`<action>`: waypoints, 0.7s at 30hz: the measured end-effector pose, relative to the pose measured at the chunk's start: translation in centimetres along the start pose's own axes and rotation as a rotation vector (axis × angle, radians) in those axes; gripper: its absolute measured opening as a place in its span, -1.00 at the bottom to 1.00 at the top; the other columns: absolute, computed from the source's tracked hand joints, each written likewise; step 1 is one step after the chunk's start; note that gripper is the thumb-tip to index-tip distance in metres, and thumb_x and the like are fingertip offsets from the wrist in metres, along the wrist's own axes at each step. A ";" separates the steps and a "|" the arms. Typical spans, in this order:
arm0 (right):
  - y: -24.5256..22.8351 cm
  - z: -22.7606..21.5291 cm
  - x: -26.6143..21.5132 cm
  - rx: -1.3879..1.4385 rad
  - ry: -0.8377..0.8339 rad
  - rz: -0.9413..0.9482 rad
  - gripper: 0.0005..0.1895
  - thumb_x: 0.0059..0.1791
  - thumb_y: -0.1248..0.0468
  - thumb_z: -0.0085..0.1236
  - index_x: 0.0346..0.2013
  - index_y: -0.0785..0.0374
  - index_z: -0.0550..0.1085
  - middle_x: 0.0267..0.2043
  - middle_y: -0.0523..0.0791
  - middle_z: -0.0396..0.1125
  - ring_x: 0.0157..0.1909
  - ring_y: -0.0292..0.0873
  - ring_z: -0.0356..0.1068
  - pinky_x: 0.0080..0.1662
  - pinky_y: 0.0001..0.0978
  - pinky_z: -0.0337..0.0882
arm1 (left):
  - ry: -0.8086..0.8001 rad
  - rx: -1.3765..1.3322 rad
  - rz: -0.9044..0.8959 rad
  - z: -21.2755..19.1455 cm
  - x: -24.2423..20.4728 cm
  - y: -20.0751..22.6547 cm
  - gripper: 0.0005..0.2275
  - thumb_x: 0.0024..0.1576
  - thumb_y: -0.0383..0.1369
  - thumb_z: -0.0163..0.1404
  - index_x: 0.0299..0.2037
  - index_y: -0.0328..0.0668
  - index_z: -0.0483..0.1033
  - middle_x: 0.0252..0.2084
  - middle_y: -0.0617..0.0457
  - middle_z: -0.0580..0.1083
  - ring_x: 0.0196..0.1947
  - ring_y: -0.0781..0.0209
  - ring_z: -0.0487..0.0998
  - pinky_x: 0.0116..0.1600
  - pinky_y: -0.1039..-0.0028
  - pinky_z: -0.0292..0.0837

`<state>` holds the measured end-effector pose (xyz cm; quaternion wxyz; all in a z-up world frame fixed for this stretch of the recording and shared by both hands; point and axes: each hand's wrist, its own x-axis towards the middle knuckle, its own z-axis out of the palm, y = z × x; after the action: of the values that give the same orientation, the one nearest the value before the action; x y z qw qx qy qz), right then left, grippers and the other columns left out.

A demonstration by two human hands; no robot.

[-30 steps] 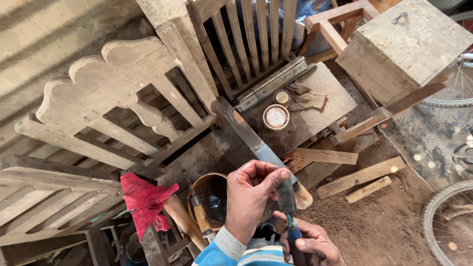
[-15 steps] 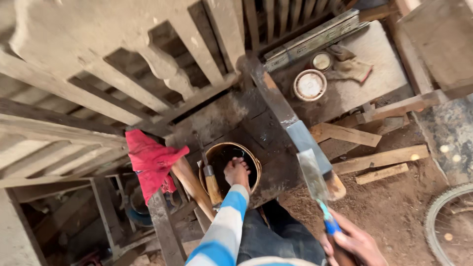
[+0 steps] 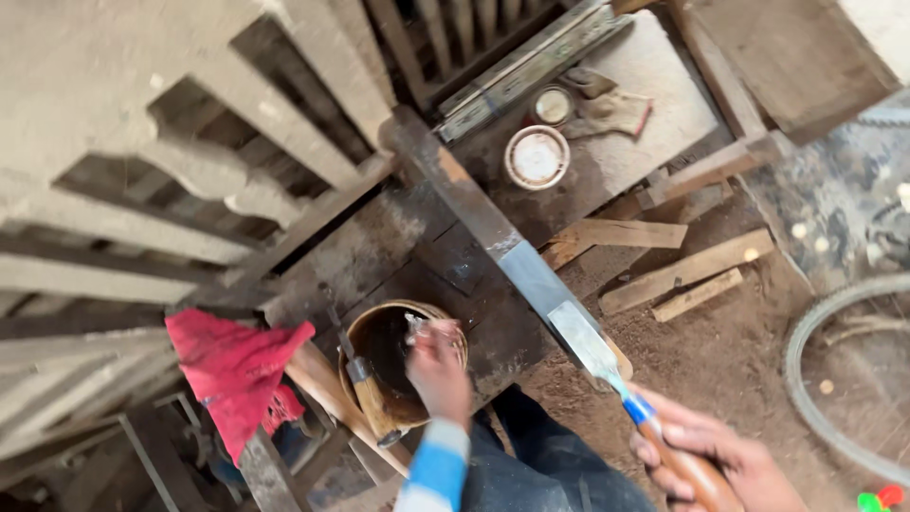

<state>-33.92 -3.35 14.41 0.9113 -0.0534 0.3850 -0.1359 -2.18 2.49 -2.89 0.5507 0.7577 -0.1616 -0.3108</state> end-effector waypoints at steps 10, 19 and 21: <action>-3.4 7.5 0.3 0.157 0.442 0.131 -0.42 -0.01 0.19 -0.10 0.33 0.18 0.30 -0.34 -0.04 0.28 -0.56 -0.35 0.21 -0.70 -0.61 0.16 | -0.871 0.540 0.758 3.5 -4.3 16.6 -0.48 0.32 -0.17 -0.08 0.39 -0.36 0.25 0.42 -0.23 0.32 0.42 -0.15 0.30 0.46 0.17 0.16; 2.3 0.6 -1.2 0.208 0.003 -0.036 -0.50 0.16 0.26 -0.05 0.42 0.09 0.19 -0.37 -0.09 0.31 -0.61 -0.38 0.18 -0.61 -0.53 0.14 | -0.786 0.506 0.800 2.9 -7.5 14.6 -0.53 0.31 -0.31 -0.07 0.42 -0.33 0.28 0.42 -0.28 0.34 0.45 -0.20 0.35 0.51 0.13 0.22; 0.4 1.8 0.7 0.094 0.110 0.006 -0.50 0.12 0.23 -0.04 0.38 0.08 0.25 -0.41 -0.11 0.30 -0.63 -0.38 0.13 -0.63 -0.54 0.09 | -0.766 0.492 0.702 3.7 -6.9 14.9 -0.52 0.30 -0.25 -0.02 0.38 -0.34 0.31 0.39 -0.29 0.36 0.42 -0.18 0.36 0.48 0.12 0.23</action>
<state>-32.11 -3.20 15.14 0.8906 -0.0019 0.4279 -0.1540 -8.29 -1.26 12.37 0.3307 0.5978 -0.6588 -0.3149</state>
